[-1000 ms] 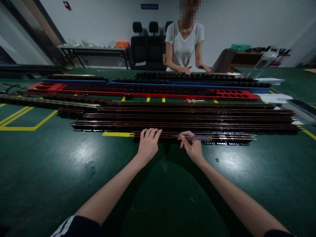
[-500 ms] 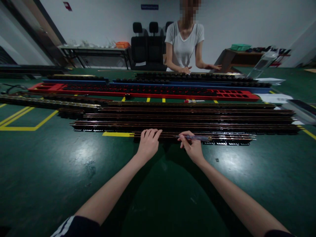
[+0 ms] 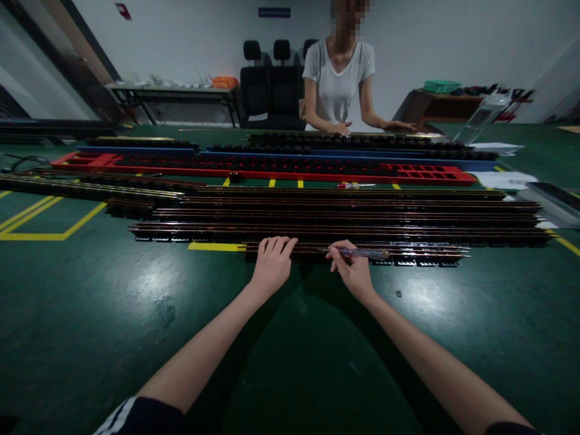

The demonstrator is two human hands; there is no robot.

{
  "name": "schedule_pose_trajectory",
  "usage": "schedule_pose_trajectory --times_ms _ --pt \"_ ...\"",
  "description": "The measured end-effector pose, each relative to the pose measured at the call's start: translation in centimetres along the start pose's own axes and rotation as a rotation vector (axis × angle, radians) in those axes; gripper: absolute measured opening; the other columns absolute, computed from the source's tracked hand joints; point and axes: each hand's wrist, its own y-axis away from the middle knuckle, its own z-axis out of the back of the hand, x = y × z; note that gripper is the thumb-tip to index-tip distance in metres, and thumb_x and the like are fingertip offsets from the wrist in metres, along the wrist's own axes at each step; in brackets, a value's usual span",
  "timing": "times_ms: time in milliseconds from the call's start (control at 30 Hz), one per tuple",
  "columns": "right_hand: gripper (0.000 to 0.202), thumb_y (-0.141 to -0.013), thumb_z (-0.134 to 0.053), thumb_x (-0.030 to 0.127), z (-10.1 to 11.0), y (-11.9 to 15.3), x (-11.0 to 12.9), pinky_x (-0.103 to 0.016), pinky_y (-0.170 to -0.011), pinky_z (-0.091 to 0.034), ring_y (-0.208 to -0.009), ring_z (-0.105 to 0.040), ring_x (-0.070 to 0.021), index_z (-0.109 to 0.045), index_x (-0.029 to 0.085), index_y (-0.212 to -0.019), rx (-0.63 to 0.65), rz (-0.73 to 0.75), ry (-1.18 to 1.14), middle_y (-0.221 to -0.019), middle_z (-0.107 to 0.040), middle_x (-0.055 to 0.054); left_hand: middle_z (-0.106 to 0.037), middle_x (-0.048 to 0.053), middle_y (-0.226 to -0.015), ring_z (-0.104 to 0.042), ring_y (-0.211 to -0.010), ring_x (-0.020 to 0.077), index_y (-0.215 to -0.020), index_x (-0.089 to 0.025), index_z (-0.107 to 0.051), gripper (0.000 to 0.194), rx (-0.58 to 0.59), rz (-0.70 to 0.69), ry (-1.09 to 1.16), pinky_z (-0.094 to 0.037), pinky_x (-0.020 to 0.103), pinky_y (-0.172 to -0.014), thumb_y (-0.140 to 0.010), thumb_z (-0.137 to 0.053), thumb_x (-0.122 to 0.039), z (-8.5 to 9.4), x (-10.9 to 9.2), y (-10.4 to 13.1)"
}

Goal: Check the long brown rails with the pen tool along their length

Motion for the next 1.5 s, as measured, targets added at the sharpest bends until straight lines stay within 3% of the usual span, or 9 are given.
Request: schedule_pose_trajectory --times_ms 867,1500 --pt "0.025 -0.087 -0.05 0.042 -0.11 0.03 -0.28 -0.022 -0.044 -0.042 -0.044 -0.053 -0.0085 -0.055 0.019 -0.08 0.004 -0.003 -0.006 -0.068 -0.062 0.0 -0.063 0.01 -0.115 -0.054 -0.109 0.0239 -0.121 -0.015 -0.057 0.04 -0.001 -0.005 -0.005 -0.036 0.043 -0.097 -0.085 -0.038 -0.009 -0.07 0.05 0.05" --pt "0.024 -0.088 -0.05 0.042 -0.09 0.08 -0.22 -0.023 -0.044 -0.044 -0.043 -0.054 -0.0094 -0.057 0.019 -0.083 0.005 0.013 0.005 -0.068 -0.063 -0.001 -0.063 0.011 -0.113 -0.054 -0.107 0.0265 -0.115 -0.015 -0.057 0.036 -0.019 0.04 0.022 -0.033 0.046 -0.098 -0.088 -0.044 -0.035 0.06 -0.33 -0.21"
